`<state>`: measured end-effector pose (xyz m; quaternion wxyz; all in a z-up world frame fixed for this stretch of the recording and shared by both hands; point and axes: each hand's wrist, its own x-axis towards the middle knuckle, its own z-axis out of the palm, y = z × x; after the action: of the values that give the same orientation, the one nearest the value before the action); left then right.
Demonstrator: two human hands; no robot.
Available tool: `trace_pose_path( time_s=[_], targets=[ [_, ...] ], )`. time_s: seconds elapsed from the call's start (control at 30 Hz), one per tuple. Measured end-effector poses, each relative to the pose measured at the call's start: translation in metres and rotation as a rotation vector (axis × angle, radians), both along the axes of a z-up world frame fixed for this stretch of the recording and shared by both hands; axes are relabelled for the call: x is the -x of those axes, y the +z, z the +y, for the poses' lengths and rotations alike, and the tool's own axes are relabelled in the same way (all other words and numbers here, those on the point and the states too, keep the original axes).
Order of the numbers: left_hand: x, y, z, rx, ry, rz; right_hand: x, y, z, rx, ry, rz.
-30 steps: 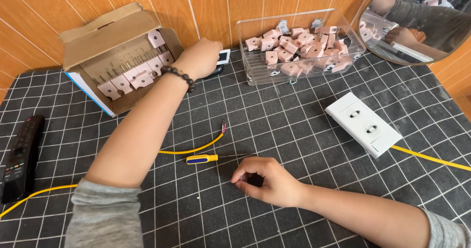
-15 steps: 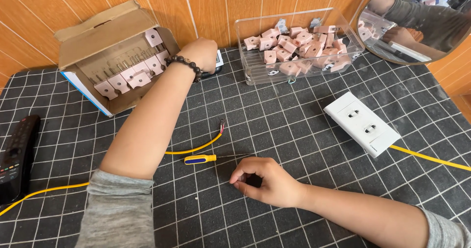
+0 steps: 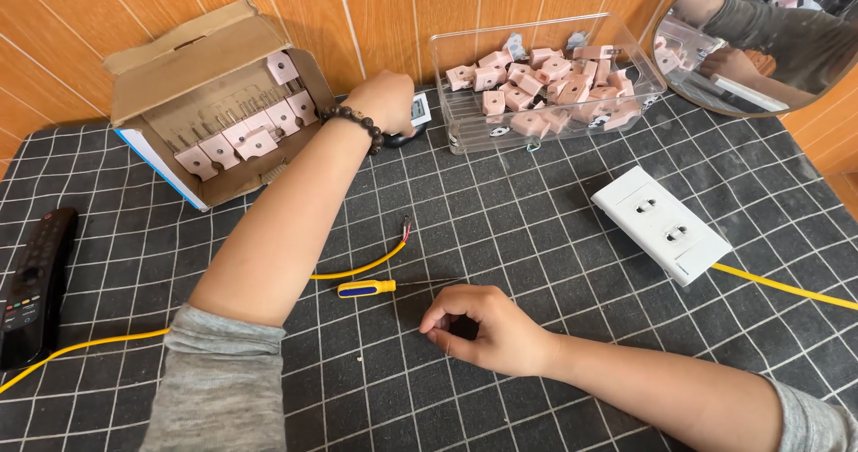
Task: The person assembles a two-prong electrical plug by inserting exposed wires into terminals, tightening screws with a screwdriver, and closing the plug housing. The completed plug is then inserted into a white power strip.
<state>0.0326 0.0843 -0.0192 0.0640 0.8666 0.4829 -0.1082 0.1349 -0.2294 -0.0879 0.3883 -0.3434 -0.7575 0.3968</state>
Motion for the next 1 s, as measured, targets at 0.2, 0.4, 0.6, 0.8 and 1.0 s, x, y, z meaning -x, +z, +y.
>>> trace_pose_path(
  time_s=[0.2,0.4,0.6,0.8,1.0],
  targets=[
    [0.007,0.013,-0.006,-0.028,0.015,-0.051,0.0,0.0,0.0,0.012,0.001,-0.002],
    [0.007,0.014,-0.003,-0.042,0.019,-0.011,0.0,-0.002,0.0,0.001,-0.004,-0.002],
    [-0.021,0.045,-0.02,-0.239,-0.077,-0.327,0.0,-0.002,0.0,-0.006,0.001,0.002],
    [-0.087,0.016,-0.01,-0.138,-0.149,-0.25,-0.001,-0.004,0.0,-0.011,0.003,0.0],
    [-0.139,-0.06,0.082,-0.359,-0.155,-0.024,-0.002,-0.002,0.001,-0.023,0.007,0.014]
  ],
)
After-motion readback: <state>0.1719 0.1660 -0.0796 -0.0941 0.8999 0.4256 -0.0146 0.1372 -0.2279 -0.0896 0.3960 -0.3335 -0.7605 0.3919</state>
